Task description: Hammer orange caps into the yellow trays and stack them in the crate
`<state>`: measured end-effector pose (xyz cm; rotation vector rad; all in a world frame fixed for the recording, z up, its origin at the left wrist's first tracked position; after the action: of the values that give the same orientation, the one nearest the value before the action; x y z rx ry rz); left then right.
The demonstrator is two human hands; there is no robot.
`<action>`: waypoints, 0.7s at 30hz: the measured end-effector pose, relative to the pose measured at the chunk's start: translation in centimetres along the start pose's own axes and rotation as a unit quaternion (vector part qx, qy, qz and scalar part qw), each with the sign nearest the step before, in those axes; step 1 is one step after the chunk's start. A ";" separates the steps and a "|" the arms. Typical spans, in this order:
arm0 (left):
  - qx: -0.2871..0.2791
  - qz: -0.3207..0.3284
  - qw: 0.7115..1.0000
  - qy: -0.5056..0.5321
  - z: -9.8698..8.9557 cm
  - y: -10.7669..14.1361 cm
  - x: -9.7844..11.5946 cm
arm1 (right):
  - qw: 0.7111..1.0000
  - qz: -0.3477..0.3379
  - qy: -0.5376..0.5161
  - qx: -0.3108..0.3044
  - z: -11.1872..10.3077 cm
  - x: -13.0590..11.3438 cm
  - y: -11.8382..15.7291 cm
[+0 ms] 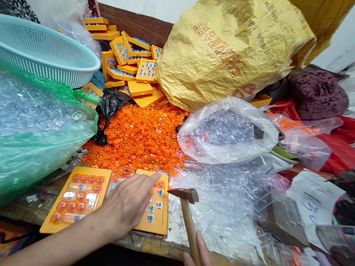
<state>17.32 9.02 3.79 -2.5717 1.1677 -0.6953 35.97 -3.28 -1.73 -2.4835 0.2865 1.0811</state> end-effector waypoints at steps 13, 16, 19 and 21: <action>0.105 -0.038 0.992 0.051 3.8 -0.7 0.1 | 1.000 0.013 -0.005 -0.005 -0.1 -2.4 -0.9; 0.102 -0.053 0.990 0.078 3.8 -0.8 0.1 | 0.998 0.035 -0.042 0.027 -0.9 -2.0 -1.3; 0.087 -0.053 0.991 0.083 3.4 -1.4 0.5 | 0.991 0.095 -0.067 0.059 -1.3 -0.7 -1.2; 0.063 -0.053 0.994 0.074 3.3 -2.3 0.8 | 0.985 0.142 -0.074 0.071 -1.3 0.2 -1.2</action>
<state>20.92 10.01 2.11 -2.5268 0.9984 -0.9646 37.39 -2.78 -0.76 -2.2691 0.6649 1.3007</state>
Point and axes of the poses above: each hand's wrist, its own y-axis away from the middle knuckle, its own z-axis out of the palm, x = y × z, the point moved 8 cm from there along -y, towards the middle knuckle, and after that the axes turned 10 degrees about z, right-handed, at the moved point
